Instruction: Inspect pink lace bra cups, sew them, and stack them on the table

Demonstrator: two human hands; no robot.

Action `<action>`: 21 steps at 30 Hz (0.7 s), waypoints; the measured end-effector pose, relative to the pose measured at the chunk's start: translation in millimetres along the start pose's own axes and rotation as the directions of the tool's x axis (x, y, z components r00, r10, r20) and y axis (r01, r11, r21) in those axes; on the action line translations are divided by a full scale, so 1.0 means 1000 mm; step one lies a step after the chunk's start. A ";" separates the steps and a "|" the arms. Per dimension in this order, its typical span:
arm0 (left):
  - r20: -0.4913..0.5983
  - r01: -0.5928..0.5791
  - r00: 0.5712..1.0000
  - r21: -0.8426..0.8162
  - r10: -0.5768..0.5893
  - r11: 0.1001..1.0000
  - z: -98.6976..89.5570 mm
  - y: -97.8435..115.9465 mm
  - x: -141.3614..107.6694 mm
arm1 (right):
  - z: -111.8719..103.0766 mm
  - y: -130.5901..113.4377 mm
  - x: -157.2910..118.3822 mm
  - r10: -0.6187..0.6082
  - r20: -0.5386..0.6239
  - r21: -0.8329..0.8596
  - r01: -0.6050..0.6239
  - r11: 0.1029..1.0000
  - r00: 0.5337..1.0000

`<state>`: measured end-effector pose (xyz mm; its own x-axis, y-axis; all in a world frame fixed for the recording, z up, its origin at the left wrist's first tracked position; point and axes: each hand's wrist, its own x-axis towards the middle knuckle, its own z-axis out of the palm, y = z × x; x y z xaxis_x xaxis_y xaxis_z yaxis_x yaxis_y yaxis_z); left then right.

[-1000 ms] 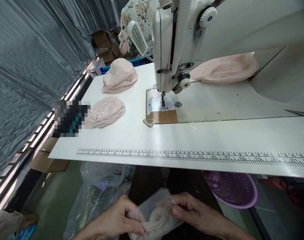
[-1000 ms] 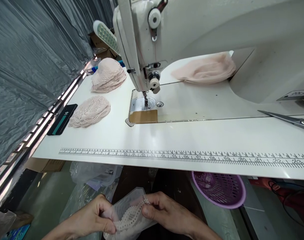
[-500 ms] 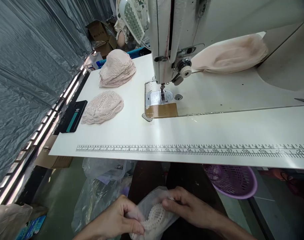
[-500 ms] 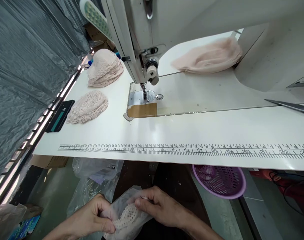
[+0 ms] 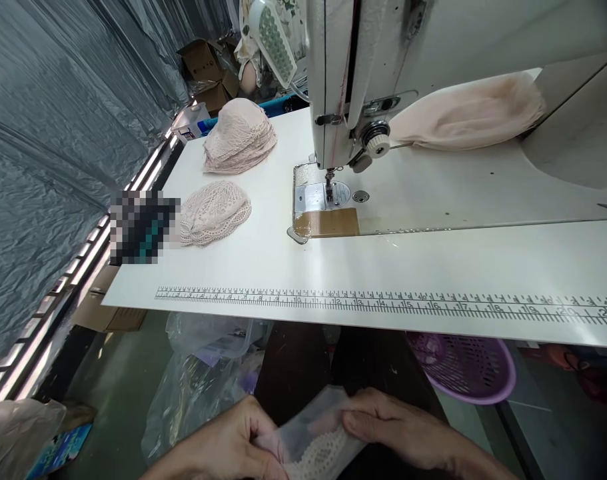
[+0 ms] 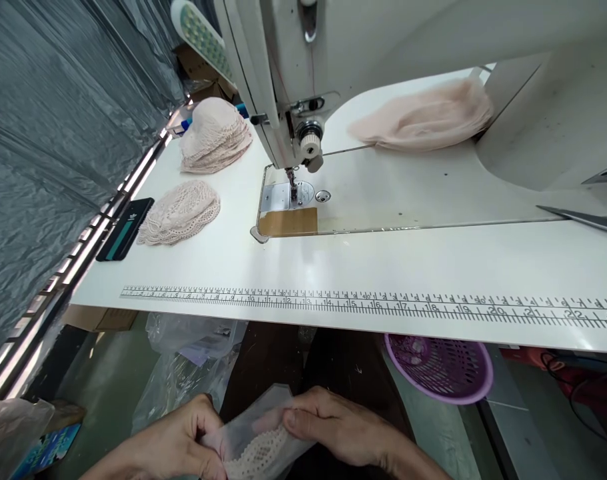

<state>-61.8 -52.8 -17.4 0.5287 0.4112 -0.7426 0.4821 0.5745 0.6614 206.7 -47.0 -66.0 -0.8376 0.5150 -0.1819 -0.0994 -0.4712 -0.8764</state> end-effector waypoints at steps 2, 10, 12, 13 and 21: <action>0.007 0.006 1.000 -0.001 -0.006 1.000 -0.001 -0.001 0.003 | 0.000 0.001 -0.001 0.006 0.006 0.042 -0.006 0.999 1.000; 0.020 -0.015 1.000 0.031 0.015 0.999 0.000 0.001 0.004 | 0.005 -0.002 0.001 -0.032 0.020 0.130 0.029 0.991 0.999; 0.013 -0.038 0.999 0.052 0.037 0.998 0.000 0.001 0.003 | 0.006 -0.002 0.002 -0.059 0.013 0.117 0.057 0.991 0.998; 0.007 -0.050 0.999 0.063 0.050 0.997 0.001 0.000 0.004 | 0.006 -0.001 0.002 -0.072 0.001 0.107 0.071 0.992 0.997; -0.023 -0.051 0.998 0.065 0.053 0.997 0.004 -0.001 0.003 | 0.008 0.003 0.004 -0.096 -0.061 0.101 0.102 0.990 0.994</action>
<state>-57.9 -55.6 -19.6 0.5372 0.4569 -0.7090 0.4987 0.5059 0.7039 198.9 -52.0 -65.9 -0.7900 0.6005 -0.1236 -0.2378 -0.4860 -0.8410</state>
